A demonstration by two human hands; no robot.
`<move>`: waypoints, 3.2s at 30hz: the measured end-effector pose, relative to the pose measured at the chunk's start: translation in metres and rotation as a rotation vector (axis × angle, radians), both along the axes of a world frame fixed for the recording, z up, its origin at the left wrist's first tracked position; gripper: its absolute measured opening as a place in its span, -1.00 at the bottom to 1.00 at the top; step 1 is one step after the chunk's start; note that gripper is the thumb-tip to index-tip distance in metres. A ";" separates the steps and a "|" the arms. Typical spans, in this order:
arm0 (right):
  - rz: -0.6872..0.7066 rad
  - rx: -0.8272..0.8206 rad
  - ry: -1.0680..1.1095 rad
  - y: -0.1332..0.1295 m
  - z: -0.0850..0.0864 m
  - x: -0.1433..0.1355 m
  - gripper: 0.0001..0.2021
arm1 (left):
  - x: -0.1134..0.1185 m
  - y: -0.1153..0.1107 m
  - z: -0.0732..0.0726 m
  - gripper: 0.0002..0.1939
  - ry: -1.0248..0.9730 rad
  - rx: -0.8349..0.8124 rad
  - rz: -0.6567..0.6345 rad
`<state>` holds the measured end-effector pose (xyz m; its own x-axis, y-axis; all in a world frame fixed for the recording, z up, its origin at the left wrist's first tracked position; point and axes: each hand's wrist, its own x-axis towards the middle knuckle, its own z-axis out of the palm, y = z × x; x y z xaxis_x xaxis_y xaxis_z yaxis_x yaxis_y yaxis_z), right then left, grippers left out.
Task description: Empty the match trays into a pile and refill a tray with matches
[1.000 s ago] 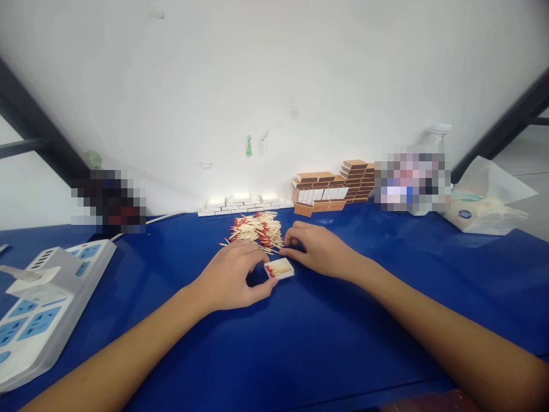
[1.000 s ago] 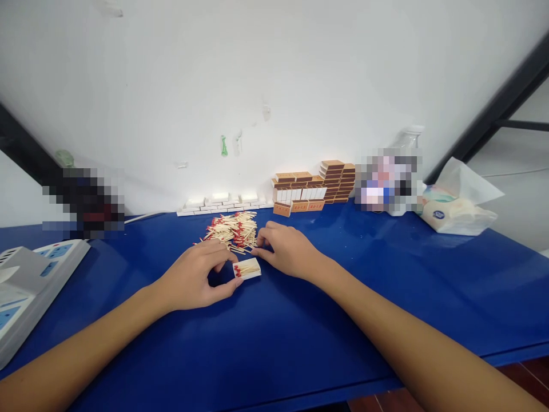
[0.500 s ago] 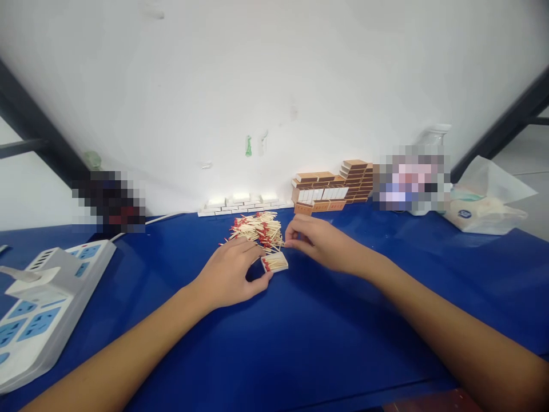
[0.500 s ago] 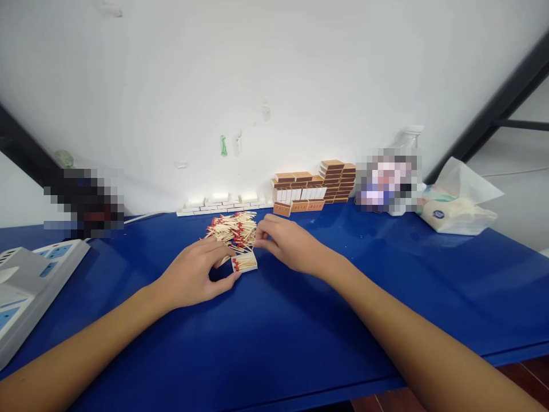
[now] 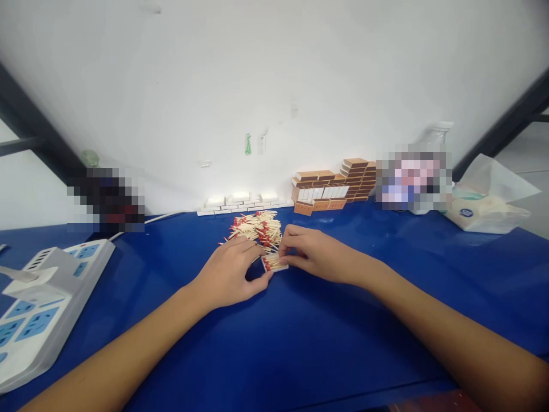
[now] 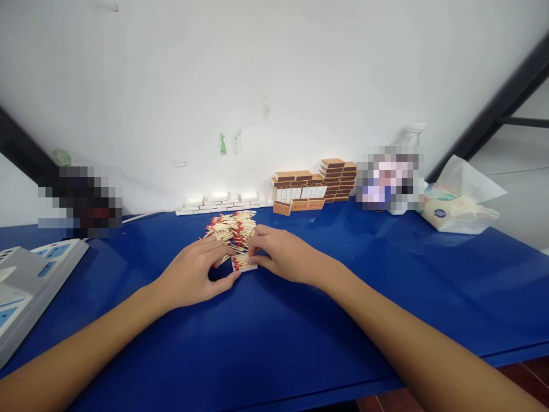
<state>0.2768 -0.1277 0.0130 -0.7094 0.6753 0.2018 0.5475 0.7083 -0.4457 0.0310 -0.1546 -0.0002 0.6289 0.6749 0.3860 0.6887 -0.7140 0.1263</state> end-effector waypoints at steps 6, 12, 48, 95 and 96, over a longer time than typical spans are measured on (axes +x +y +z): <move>0.016 0.000 0.058 0.000 -0.003 -0.003 -0.89 | 0.001 0.000 0.001 -0.76 0.002 0.003 -0.003; -0.126 0.277 0.064 0.015 -0.016 -0.002 -0.85 | 0.001 -0.001 0.000 -0.77 -0.008 -0.008 -0.007; -0.113 0.317 0.087 0.020 0.003 0.009 -0.89 | 0.000 0.001 0.003 -0.77 0.038 -0.011 0.031; 0.039 0.108 0.038 -0.003 0.006 -0.003 -0.94 | 0.001 -0.001 -0.001 -0.70 0.014 0.060 0.006; 0.041 0.107 0.043 -0.003 0.006 -0.003 -0.94 | 0.001 -0.001 -0.001 -0.70 0.010 0.063 0.004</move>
